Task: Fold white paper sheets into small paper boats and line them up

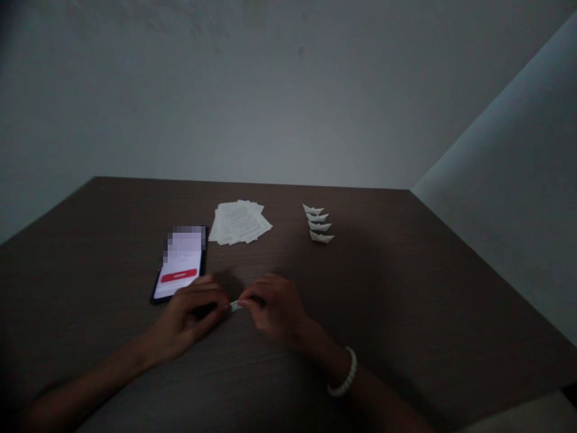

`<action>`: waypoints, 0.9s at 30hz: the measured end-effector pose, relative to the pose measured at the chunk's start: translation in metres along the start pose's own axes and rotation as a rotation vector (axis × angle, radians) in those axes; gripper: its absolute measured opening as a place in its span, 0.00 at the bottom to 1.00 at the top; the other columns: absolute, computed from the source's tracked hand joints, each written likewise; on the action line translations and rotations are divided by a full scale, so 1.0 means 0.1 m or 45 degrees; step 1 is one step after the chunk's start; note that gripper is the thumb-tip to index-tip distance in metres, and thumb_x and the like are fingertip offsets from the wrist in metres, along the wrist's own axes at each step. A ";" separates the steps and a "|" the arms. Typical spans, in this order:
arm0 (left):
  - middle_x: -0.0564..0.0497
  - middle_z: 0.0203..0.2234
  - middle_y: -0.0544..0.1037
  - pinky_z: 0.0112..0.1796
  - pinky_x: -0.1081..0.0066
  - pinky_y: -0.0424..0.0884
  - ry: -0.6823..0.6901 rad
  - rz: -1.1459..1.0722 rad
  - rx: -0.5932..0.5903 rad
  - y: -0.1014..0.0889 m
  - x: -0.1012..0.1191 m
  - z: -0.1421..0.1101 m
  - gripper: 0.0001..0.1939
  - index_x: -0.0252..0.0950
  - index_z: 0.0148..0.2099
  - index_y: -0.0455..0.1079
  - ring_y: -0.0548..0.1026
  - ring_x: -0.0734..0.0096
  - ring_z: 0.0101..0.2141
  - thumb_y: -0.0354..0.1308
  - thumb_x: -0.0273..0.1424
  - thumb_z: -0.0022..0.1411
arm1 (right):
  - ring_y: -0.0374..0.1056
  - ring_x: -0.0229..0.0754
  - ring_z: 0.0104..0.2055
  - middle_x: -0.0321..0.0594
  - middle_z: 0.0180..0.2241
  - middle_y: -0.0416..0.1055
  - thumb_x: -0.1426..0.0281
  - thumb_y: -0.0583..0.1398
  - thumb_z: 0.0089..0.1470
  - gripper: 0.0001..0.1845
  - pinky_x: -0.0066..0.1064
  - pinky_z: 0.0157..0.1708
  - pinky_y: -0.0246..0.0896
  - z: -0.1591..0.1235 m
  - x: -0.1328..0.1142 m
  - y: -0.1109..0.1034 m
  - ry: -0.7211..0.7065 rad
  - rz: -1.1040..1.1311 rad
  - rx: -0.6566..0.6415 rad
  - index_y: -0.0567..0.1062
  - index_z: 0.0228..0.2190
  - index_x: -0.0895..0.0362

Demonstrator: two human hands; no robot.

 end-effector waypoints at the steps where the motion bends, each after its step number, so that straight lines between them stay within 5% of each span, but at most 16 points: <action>1: 0.52 0.23 0.71 0.31 0.68 0.65 -0.011 0.019 -0.012 0.01 -0.01 0.00 0.13 0.36 0.29 0.70 0.68 0.69 0.29 0.49 0.29 0.65 | 0.67 0.36 0.29 0.33 0.27 0.75 0.70 0.64 0.54 0.03 0.29 0.34 0.59 0.00 0.02 0.01 0.018 -0.028 -0.005 0.75 0.29 0.54; 10: 0.49 0.27 0.72 0.34 0.65 0.64 -0.001 0.322 0.031 0.06 0.00 -0.02 0.08 0.36 0.35 0.72 0.67 0.64 0.32 0.52 0.29 0.63 | 0.65 0.37 0.36 0.35 0.32 0.74 0.68 0.62 0.57 0.04 0.29 0.38 0.59 0.01 0.09 0.04 -0.010 -0.243 -0.125 0.77 0.31 0.54; 20: 0.46 0.32 0.69 0.33 0.63 0.62 0.148 0.640 -0.154 0.17 0.05 -0.08 0.11 0.34 0.42 0.72 0.64 0.60 0.34 0.49 0.24 0.63 | 0.61 0.43 0.39 0.41 0.36 0.68 0.70 0.58 0.58 0.07 0.32 0.32 0.57 -0.03 -0.11 -0.02 -0.305 -0.625 -0.351 0.74 0.39 0.55; 27: 0.45 0.32 0.68 0.35 0.61 0.63 0.144 0.673 -0.209 0.22 0.03 -0.07 0.11 0.32 0.41 0.71 0.64 0.59 0.36 0.48 0.25 0.64 | 0.60 0.43 0.39 0.40 0.35 0.67 0.70 0.57 0.58 0.10 0.33 0.32 0.56 -0.10 -0.12 -0.11 -0.272 -0.677 -0.431 0.72 0.43 0.55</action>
Point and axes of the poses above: each hand's wrist, its own z-axis towards the middle knuckle, its own y-axis out of the palm, x = y × z, the point moved 5 cm from there along z, towards the middle knuckle
